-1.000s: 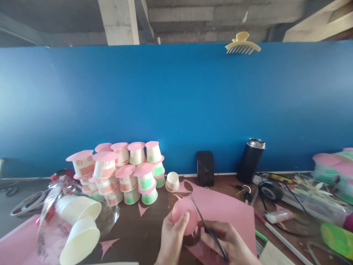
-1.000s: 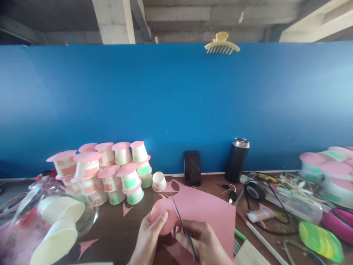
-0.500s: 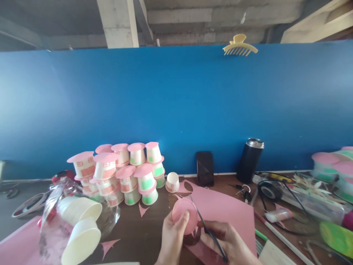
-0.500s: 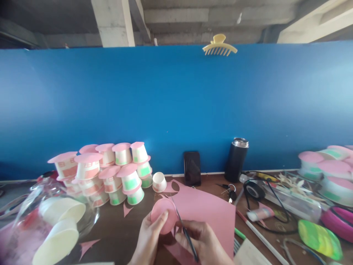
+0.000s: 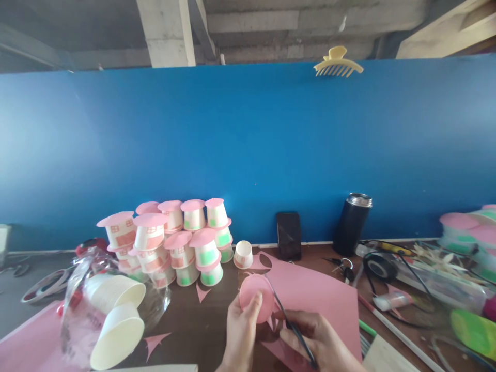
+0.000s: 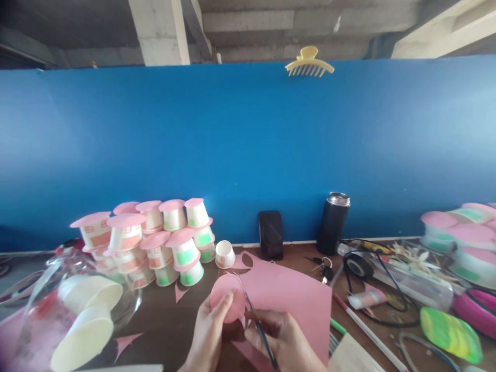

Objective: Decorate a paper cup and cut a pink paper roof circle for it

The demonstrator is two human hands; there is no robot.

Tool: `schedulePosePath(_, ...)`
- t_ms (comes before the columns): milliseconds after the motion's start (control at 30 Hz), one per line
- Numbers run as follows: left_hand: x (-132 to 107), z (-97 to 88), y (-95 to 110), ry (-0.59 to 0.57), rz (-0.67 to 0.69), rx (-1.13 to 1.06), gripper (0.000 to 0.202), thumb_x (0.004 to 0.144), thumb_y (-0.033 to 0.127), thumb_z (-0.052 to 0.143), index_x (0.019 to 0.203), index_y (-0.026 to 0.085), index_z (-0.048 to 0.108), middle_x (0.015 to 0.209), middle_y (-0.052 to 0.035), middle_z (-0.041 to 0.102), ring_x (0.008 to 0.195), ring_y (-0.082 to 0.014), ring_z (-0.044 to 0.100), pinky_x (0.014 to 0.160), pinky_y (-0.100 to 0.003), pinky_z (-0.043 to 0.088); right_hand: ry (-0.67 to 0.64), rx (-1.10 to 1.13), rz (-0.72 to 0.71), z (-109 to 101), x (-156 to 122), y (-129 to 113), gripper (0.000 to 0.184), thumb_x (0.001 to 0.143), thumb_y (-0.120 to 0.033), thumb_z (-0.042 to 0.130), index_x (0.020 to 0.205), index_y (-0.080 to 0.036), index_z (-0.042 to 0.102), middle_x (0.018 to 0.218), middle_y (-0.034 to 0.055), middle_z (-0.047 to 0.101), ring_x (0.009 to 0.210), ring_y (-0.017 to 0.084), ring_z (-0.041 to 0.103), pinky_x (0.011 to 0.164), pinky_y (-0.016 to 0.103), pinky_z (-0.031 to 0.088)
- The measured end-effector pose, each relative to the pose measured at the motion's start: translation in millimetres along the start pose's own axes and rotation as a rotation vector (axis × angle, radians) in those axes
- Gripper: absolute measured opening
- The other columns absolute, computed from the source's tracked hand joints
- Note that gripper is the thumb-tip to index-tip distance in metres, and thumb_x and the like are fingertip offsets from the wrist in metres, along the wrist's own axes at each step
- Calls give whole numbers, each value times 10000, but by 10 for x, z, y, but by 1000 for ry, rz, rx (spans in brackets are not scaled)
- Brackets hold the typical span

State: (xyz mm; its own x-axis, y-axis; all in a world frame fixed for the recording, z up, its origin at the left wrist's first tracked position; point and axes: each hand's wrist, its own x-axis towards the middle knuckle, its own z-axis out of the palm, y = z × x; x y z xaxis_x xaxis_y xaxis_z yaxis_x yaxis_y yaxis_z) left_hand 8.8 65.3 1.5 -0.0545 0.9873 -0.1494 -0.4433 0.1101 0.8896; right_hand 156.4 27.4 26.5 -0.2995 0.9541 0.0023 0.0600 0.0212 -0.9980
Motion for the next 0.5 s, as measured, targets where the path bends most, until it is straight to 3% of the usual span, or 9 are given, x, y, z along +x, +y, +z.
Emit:
schedulePosePath(233,-5,-24,41,-9,-3,56,477,597,496,789,832,87,719,691,-109,730,676,-257,685,599,-306,533,25,9,-4,15,-2,-9,360,777,-497,672,851,-152,742,739,24,660,705,194,579,631,260,440)
schedulePosePath(500,-8,-29,59,-17,41,83,469,567,468,815,830,88,733,735,-117,745,776,-280,690,691,-317,537,52,-7,0,45,-4,-34,398,750,-529,686,870,-156,757,759,19,676,698,196,582,645,263,451)
